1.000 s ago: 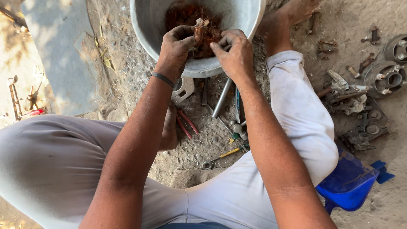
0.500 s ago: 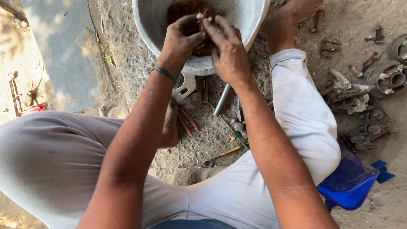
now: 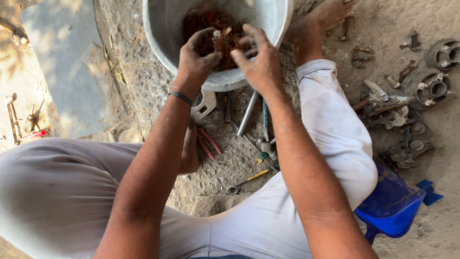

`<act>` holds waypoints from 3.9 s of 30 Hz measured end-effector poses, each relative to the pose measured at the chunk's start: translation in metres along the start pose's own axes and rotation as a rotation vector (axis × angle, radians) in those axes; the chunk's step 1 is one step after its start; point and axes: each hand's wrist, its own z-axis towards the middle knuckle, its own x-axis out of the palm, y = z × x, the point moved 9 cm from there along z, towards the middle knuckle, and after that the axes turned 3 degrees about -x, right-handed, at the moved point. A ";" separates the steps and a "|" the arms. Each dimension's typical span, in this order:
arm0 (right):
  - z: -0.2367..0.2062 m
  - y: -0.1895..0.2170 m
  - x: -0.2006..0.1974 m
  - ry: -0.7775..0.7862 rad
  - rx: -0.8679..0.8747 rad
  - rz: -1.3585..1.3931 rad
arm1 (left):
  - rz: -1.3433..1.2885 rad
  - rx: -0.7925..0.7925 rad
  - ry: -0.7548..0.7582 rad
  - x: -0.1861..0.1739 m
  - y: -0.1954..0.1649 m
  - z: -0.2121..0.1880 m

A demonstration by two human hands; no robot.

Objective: The person sits on the ground and uses a hammer and metal block to crush small metal objects. They then pull apart the crushed pieces by hand to separate copper wire from the metal casing, placing the wire into a nearby bucket.

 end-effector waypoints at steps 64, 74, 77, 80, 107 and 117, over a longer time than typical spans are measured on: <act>-0.002 0.001 0.029 0.128 -0.009 -0.117 | 0.605 0.425 -0.210 0.003 -0.033 -0.008; 0.006 -0.021 -0.018 -0.019 0.151 -0.072 | 0.282 -0.100 0.110 0.005 0.002 0.010; 0.009 -0.006 -0.010 0.068 -0.049 -0.026 | 0.536 0.188 -0.170 -0.019 -0.029 0.013; 0.013 -0.008 -0.024 -0.050 -0.105 0.168 | 0.701 0.368 0.233 0.015 -0.034 0.001; 0.015 -0.021 -0.030 -0.141 0.000 0.554 | -0.209 -0.347 -0.140 -0.027 0.007 0.005; 0.004 0.001 0.004 0.028 -0.142 0.045 | -0.443 -0.337 -0.082 -0.021 -0.007 0.001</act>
